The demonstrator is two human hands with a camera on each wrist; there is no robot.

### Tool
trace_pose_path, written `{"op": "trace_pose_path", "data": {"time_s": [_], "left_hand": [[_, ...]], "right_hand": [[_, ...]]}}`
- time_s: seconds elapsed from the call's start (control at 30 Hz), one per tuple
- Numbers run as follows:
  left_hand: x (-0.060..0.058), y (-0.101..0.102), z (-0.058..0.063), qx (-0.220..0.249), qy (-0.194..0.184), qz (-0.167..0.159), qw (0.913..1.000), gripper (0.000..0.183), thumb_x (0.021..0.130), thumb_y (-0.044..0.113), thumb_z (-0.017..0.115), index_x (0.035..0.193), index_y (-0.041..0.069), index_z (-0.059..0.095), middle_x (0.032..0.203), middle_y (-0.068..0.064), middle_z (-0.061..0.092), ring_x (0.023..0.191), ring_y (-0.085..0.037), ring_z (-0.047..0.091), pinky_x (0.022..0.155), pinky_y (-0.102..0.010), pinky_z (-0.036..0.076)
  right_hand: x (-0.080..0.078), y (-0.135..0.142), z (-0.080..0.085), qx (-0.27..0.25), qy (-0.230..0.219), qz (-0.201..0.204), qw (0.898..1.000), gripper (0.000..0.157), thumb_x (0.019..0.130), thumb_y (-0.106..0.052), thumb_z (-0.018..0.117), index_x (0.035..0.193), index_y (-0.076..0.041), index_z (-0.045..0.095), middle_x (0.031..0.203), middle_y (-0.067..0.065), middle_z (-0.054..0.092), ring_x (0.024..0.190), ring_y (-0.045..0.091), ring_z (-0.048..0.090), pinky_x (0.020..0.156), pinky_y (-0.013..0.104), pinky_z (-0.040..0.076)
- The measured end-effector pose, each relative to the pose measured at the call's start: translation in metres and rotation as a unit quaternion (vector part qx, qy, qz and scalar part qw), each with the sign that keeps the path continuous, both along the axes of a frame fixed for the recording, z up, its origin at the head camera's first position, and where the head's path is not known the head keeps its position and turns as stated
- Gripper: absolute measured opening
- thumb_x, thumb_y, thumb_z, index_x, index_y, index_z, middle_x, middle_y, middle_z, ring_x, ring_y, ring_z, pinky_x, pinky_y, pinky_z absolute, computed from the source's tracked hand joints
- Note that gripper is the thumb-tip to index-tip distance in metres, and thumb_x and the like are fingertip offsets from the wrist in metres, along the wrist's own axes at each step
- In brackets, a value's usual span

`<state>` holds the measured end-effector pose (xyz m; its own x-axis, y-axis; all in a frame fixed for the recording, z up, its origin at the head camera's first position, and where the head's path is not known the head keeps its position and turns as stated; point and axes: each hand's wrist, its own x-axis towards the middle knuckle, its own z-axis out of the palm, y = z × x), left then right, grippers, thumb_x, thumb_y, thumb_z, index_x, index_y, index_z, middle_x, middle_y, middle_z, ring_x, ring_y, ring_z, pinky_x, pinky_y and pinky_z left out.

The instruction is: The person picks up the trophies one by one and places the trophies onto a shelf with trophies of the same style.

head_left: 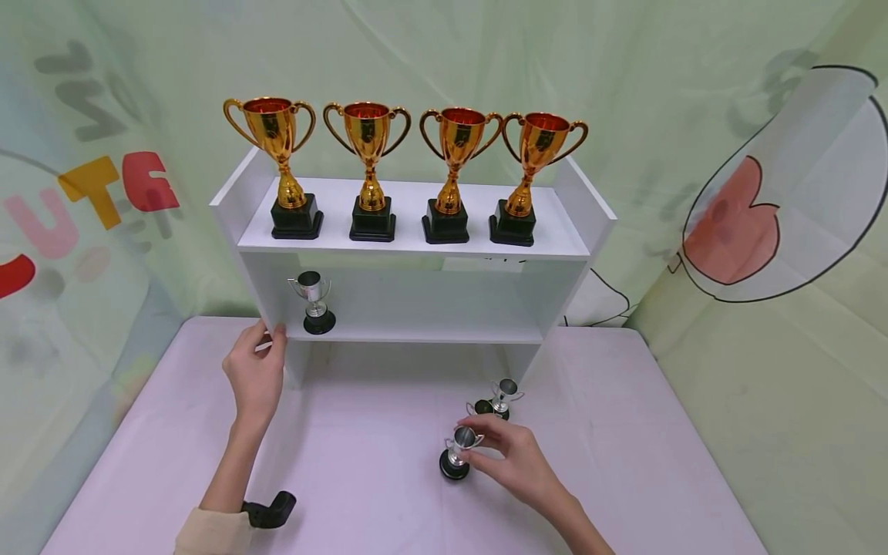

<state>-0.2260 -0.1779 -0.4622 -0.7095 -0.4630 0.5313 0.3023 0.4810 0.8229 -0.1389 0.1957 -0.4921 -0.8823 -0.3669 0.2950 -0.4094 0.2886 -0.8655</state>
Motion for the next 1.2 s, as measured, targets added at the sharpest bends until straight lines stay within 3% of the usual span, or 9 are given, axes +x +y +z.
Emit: {"op": "trace_pose_path", "data": {"time_s": [0.53, 0.73, 1.03, 1.2], "left_hand": [[0.001, 0.001, 0.002, 0.004, -0.002, 0.002, 1.0, 0.024, 0.097, 0.001, 0.065, 0.118, -0.003, 0.074, 0.104, -0.023, 0.073, 0.083, 0.013, 0.056, 0.075, 0.003, 0.047], [0.001, 0.001, 0.002, 0.007, -0.005, 0.005, 0.9999, 0.024, 0.097, 0.002, 0.065, 0.118, -0.003, 0.074, 0.103, -0.023, 0.073, 0.082, 0.013, 0.055, 0.075, 0.003, 0.047], [0.0, 0.001, 0.0, 0.002, 0.0, 0.003, 1.0, 0.024, 0.097, 0.002, 0.065, 0.118, -0.003, 0.074, 0.104, -0.023, 0.073, 0.083, 0.013, 0.055, 0.075, 0.003, 0.047], [0.0, 0.001, 0.0, 0.0, 0.0, 0.003, 1.0, 0.024, 0.097, 0.002, 0.065, 0.119, -0.003, 0.074, 0.105, -0.022, 0.073, 0.084, 0.012, 0.055, 0.076, 0.003, 0.046]], "right_hand": [[-0.006, -0.013, 0.023, 0.005, 0.026, 0.005, 1.0, 0.036, 0.087, -0.004, 0.081, 0.121, -0.004, 0.071, 0.108, 0.007, 0.075, 0.093, 0.011, 0.069, 0.087, 0.031, 0.063], [-0.009, -0.017, 0.03, 0.0, 0.032, 0.001, 0.999, 0.037, 0.086, -0.002, 0.081, 0.121, 0.0, 0.071, 0.108, 0.007, 0.076, 0.093, 0.009, 0.069, 0.089, 0.026, 0.062], [-0.013, -0.02, 0.034, -0.011, 0.054, 0.008, 0.998, 0.034, 0.086, -0.001, 0.08, 0.12, -0.002, 0.072, 0.104, 0.009, 0.076, 0.091, 0.007, 0.07, 0.084, 0.036, 0.064], [-0.014, -0.021, 0.039, -0.017, 0.059, 0.011, 0.998, 0.034, 0.086, 0.001, 0.08, 0.119, -0.001, 0.071, 0.104, 0.01, 0.077, 0.092, 0.007, 0.069, 0.086, 0.03, 0.064]]}}
